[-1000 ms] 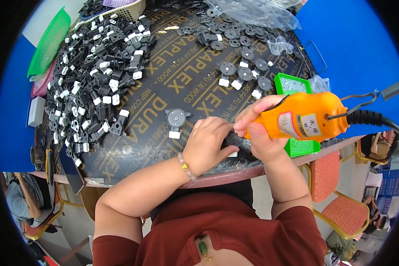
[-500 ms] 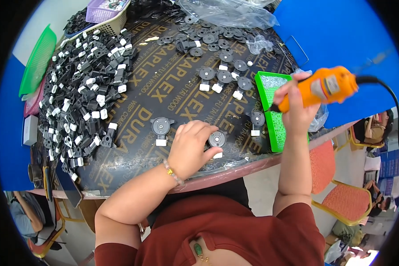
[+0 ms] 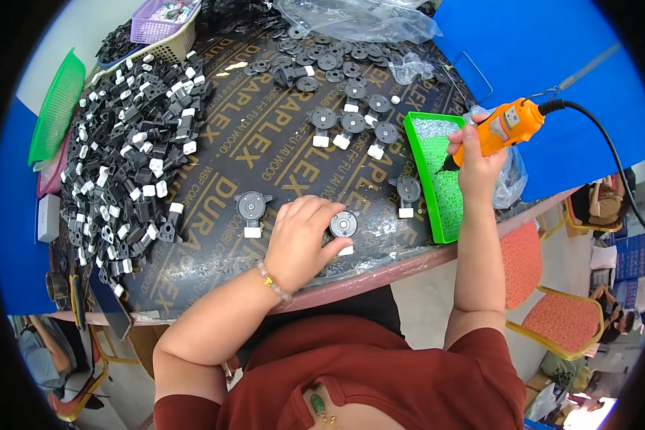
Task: Assemble small mechanical components using an electric screwdriver on a workbench.
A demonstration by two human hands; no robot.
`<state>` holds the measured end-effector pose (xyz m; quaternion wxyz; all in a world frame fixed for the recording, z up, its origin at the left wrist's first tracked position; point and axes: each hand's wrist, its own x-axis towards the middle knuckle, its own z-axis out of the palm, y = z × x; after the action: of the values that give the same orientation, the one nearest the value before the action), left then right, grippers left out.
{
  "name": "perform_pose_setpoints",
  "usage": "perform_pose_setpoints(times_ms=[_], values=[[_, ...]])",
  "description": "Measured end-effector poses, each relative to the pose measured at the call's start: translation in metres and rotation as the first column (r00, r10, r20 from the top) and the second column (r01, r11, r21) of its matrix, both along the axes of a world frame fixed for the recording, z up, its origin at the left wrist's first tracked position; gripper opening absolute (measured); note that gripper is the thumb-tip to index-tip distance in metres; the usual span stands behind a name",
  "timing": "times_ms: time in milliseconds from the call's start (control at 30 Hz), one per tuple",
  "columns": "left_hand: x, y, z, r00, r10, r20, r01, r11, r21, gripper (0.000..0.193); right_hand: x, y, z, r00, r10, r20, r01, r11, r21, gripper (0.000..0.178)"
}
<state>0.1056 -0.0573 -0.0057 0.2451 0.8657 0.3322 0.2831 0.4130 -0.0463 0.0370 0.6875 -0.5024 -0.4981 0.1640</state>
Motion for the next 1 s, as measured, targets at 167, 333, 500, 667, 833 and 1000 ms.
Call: perform_pose_setpoints(times_ms=[167, 333, 500, 667, 833, 1000], values=[[-0.001, -0.001, -0.003, 1.0, 0.015, -0.003, -0.015, 1.0, 0.014, 0.052, -0.006, -0.007, 0.014, 1.0, -0.024, -0.011, 0.025, 0.997, 0.079, 0.027], [0.0, 0.0, -0.003, 1.0, 0.002, 0.03, -0.003, 1.0, 0.029, 0.051, -0.064, -0.029, 0.04, 0.906, 0.414, -0.088, -0.374, 0.88, 0.292, 0.035], [-0.002, 0.001, -0.004, 0.999, 0.005, 0.048, -0.007, 0.999, 0.034, 0.051, -0.125, -0.044, 0.027, 0.812, 0.583, -0.002, -0.583, 0.811, 0.045, 0.048], [0.0, 0.001, -0.004, 0.998, -0.004, 0.059, 0.001, 0.999, 0.036, 0.051, -0.135, -0.042, 0.017, 0.777, 0.626, -0.069, -0.627, 0.779, 0.013, 0.048], [-0.001, 0.001, -0.003, 0.998, -0.001, 0.056, -0.001, 1.0, 0.023, 0.051, -0.133, -0.042, 0.01, 0.775, 0.63, -0.038, -0.63, 0.776, 0.017, 0.044], [0.002, 0.002, -0.004, 0.999, 0.002, 0.049, -0.002, 1.0, 0.013, 0.049, -0.134, -0.045, 0.001, 0.801, 0.589, 0.105, -0.59, 0.807, -0.027, 0.042]])
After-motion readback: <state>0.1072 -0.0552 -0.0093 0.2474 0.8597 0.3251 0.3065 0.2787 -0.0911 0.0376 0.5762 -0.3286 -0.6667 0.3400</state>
